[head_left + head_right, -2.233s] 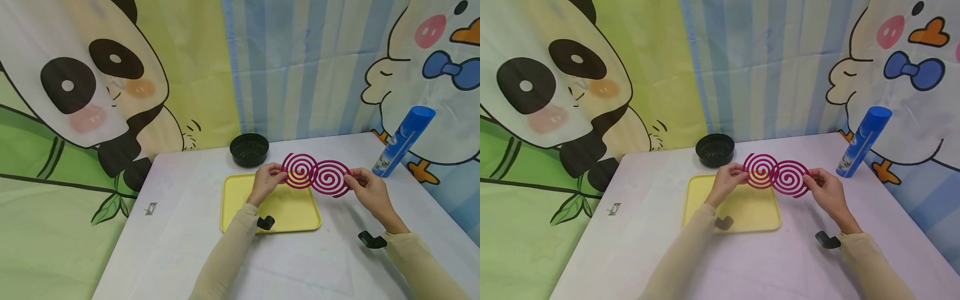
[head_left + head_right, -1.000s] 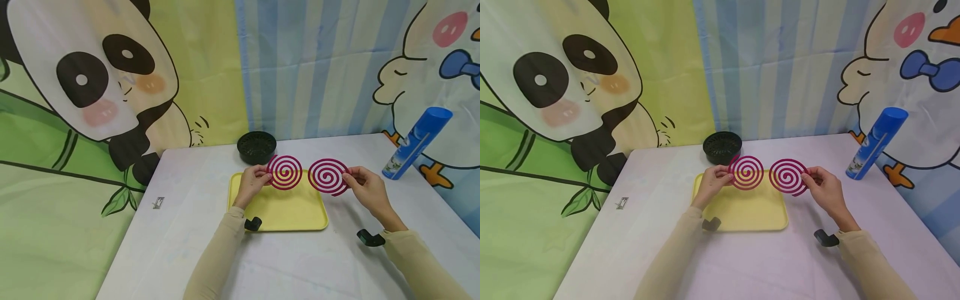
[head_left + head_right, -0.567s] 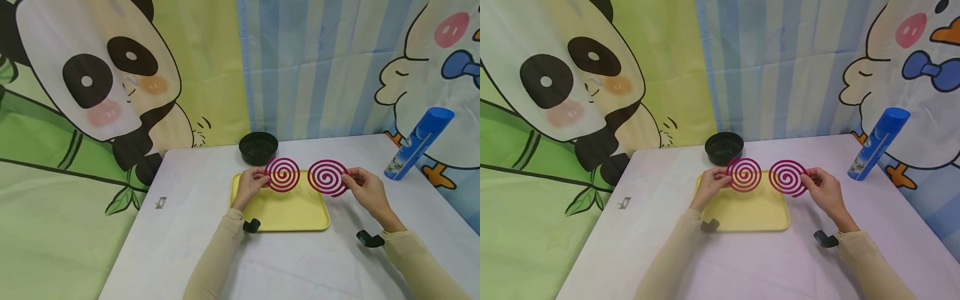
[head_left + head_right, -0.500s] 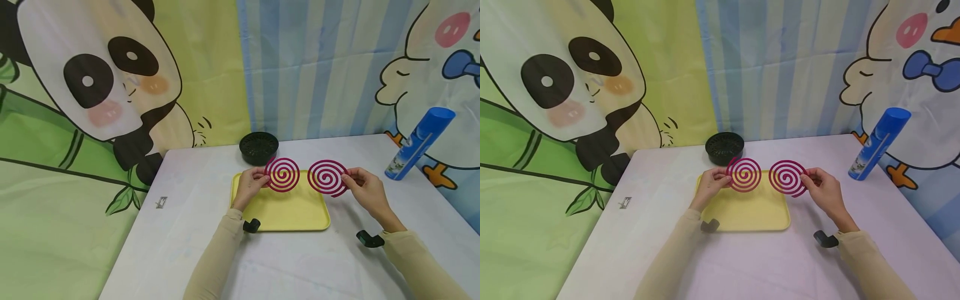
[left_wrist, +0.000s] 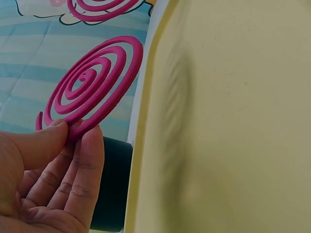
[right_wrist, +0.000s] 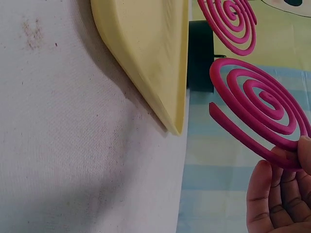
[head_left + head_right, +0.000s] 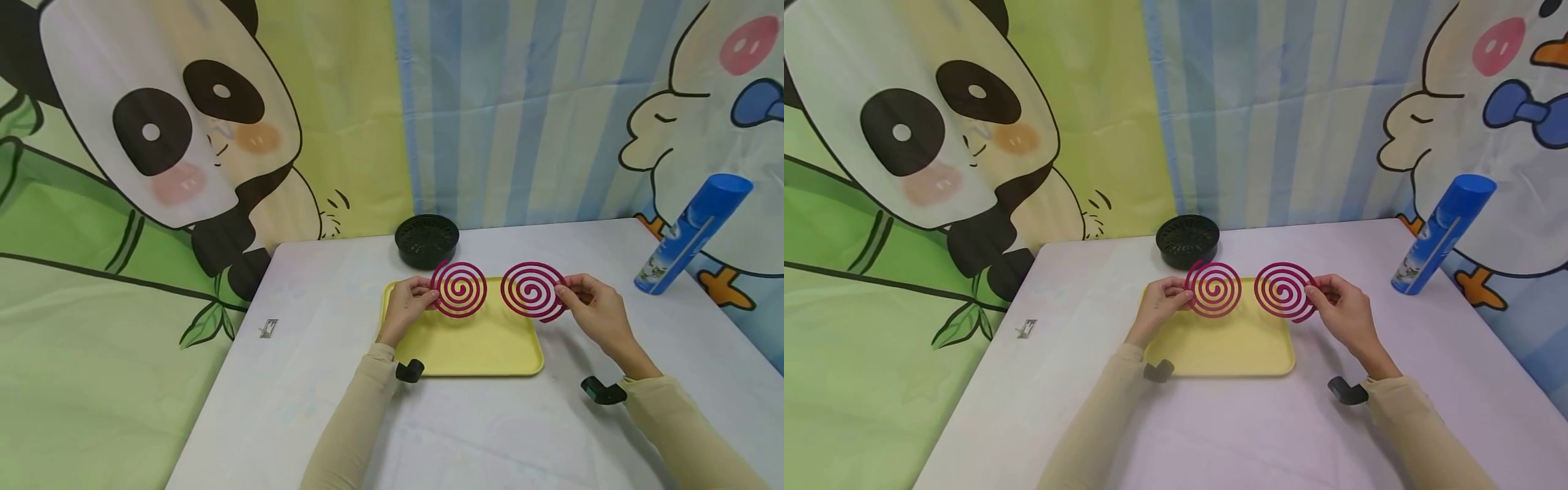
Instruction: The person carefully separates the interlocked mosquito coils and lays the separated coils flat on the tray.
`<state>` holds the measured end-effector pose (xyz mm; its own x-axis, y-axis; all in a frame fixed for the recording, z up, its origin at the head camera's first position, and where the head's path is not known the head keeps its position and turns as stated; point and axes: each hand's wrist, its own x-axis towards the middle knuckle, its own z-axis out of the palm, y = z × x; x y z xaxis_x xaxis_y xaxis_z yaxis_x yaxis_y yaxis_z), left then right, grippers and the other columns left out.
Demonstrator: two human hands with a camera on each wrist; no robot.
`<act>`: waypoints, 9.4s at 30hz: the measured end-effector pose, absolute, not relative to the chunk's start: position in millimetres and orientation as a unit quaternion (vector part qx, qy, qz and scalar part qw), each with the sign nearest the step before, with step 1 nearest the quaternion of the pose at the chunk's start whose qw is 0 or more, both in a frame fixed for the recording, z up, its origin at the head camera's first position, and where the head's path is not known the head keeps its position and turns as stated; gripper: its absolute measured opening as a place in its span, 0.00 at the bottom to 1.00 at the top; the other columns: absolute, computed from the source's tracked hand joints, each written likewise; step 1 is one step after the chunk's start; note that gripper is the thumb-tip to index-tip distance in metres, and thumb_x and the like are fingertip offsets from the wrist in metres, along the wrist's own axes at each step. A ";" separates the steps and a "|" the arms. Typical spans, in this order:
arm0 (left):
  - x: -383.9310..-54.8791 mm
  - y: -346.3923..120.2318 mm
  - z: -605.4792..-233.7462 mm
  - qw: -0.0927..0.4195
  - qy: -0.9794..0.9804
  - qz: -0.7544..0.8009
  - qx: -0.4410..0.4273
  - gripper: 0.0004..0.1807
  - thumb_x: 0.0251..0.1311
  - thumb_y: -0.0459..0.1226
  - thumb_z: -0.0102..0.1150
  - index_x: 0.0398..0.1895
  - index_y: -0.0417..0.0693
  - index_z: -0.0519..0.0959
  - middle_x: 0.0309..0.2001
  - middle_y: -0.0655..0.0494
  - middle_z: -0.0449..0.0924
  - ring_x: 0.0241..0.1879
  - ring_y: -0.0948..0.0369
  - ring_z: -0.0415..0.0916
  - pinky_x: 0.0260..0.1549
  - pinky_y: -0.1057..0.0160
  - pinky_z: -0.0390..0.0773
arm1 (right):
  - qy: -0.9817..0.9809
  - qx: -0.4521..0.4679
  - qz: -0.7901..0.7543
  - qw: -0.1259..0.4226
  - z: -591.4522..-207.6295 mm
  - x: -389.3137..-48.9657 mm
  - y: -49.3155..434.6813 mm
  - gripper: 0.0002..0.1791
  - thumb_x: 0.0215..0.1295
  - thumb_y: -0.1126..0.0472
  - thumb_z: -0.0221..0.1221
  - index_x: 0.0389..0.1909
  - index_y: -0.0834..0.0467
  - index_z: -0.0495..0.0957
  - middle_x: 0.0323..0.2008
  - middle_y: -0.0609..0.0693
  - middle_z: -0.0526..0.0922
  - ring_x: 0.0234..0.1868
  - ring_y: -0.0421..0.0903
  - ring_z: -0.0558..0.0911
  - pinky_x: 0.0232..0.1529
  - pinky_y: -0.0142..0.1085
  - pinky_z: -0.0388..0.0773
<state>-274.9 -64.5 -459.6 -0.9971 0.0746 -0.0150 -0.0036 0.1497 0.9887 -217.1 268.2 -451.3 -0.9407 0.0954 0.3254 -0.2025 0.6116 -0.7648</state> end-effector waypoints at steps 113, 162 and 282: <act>-257.3 -60.6 -480.9 0.058 0.835 0.547 0.005 0.14 0.66 0.32 0.64 0.54 0.37 0.80 0.35 0.44 0.86 0.25 0.56 0.86 0.27 0.63 0.86 | -0.889 0.021 0.435 0.145 -464.7 -212.5 263.2 0.19 0.75 0.50 0.58 0.49 0.63 0.78 0.41 0.59 0.83 0.35 0.38 0.78 0.32 0.19 0.77; -254.7 -52.5 -484.6 0.042 0.849 0.526 0.035 0.13 0.66 0.32 0.64 0.53 0.39 0.81 0.29 0.50 0.83 0.20 0.58 0.83 0.21 0.64 0.84 | -0.890 0.008 0.432 0.146 -469.9 -206.0 267.2 0.19 0.75 0.49 0.57 0.50 0.63 0.78 0.41 0.58 0.82 0.36 0.42 0.77 0.32 0.19 0.77; -254.5 -48.5 -484.6 0.054 0.880 0.469 0.043 0.12 0.66 0.32 0.64 0.51 0.40 0.82 0.26 0.53 0.80 0.17 0.60 0.80 0.16 0.71 0.75 | -0.887 0.015 0.445 0.122 -484.1 -210.8 258.0 0.20 0.74 0.49 0.59 0.50 0.64 0.77 0.40 0.59 0.83 0.34 0.41 0.81 0.33 0.25 0.82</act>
